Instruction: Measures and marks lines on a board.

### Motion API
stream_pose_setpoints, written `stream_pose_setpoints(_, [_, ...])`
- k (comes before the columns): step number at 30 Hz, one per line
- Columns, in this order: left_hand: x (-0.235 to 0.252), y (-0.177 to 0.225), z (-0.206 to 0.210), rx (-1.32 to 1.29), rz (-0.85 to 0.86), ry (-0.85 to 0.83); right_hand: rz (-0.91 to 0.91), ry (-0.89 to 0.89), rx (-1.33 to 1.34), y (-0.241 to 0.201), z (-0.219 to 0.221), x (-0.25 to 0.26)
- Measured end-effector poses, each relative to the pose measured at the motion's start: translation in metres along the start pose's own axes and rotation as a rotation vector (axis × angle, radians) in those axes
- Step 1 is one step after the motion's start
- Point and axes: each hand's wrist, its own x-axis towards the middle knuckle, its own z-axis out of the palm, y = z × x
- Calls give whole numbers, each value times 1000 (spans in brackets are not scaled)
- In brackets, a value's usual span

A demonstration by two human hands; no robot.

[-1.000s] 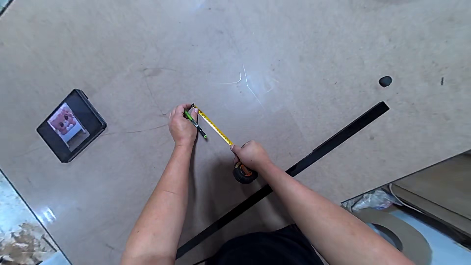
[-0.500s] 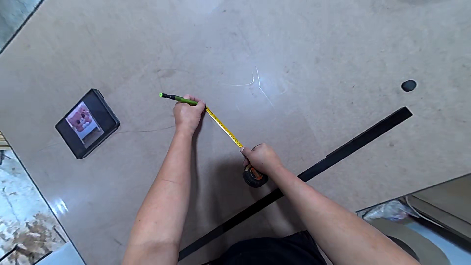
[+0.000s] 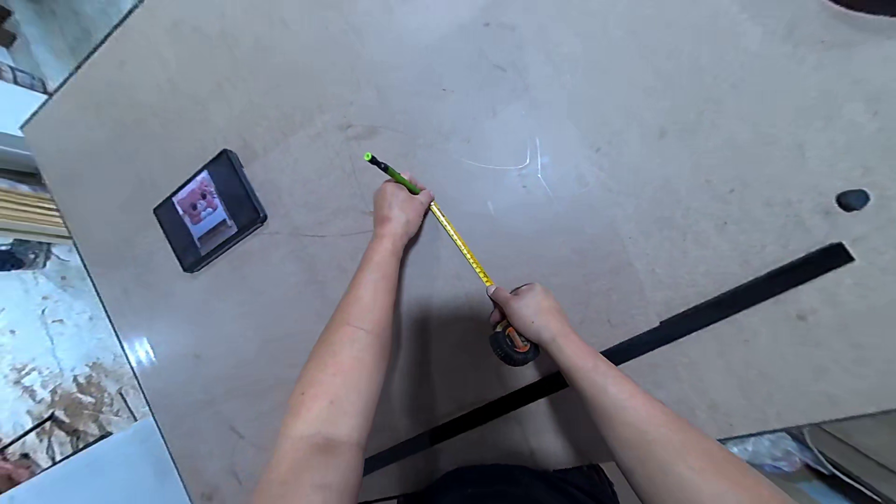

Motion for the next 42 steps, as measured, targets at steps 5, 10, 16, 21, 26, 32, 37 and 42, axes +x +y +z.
stream_pose_setpoints(5, [-18,-39,3,-305,-15,65,14,2,-3,0,1,-2])
stream_pose_setpoints(10, [-64,-74,19,-468,101,45,24,-7,-7,3,0,2])
stream_pose_setpoints(16, [-77,-63,37,-419,166,-60,15,12,-9,2,2,1])
stream_pose_setpoints(21, [-76,-59,44,-376,213,-12,26,2,-15,-1,1,0])
stream_pose_setpoints(26, [-74,-59,43,-339,219,-14,21,-4,-10,0,2,2])
stream_pose_setpoints(32, [-74,-59,43,-356,204,-23,23,-12,-19,-1,1,2])
stream_pose_setpoints(37, [-73,-57,43,-322,200,-19,29,-9,-22,-1,1,1])
stream_pose_setpoints(42, [-73,-56,45,-346,205,-6,8,6,-12,0,2,2])
